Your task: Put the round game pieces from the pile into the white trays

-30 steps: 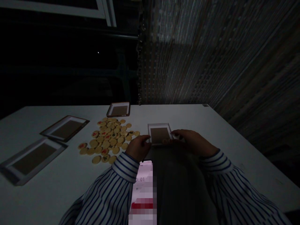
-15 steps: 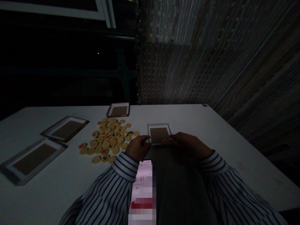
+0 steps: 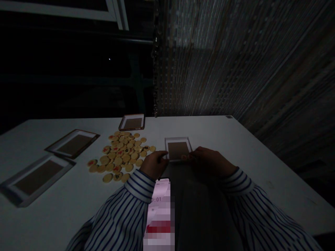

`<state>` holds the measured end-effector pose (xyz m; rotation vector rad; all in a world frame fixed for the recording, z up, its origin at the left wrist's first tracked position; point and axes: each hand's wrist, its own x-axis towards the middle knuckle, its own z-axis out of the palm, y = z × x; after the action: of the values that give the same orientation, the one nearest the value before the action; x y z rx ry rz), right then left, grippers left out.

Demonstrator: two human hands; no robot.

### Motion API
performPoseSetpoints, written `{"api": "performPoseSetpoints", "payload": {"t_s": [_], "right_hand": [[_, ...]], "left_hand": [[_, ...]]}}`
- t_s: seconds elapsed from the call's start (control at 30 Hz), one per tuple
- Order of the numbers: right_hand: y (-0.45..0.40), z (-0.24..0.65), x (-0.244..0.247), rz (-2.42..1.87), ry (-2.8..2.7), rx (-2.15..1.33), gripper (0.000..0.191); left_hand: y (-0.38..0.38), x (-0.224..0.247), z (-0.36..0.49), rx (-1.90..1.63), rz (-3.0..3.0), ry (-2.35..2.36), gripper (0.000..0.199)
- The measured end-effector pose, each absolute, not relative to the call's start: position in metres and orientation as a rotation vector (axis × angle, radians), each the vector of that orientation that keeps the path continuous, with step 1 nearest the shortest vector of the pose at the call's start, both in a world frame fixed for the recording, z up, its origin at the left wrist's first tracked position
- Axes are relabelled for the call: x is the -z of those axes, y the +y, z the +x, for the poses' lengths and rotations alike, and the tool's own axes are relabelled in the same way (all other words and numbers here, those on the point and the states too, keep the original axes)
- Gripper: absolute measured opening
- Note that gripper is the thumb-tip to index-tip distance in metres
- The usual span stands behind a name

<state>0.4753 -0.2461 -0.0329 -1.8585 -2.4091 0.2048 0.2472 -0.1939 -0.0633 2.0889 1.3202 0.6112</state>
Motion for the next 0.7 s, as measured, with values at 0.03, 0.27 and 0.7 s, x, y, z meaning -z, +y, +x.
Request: {"api": "performPoseSetpoints", "payload": {"t_s": [0.03, 0.27, 0.7], "right_hand": [[-0.246, 0.475, 0.033, -1.851, -2.41, -0.206, 0.026], [-0.246, 0.473, 0.029, -1.868, -2.424, -0.201, 0.028], [-0.244, 0.475, 0.04, -1.877, -2.35, -0.126, 0.034]], "left_hand": [[-0.194, 0.063, 0.247, -0.61, 2.088, 1.318, 0.037], [-0.194, 0.062, 0.248, -0.625, 2.077, 1.319, 0.037], [-0.195, 0.06, 0.249, -0.608, 2.076, 1.354, 0.035]]}}
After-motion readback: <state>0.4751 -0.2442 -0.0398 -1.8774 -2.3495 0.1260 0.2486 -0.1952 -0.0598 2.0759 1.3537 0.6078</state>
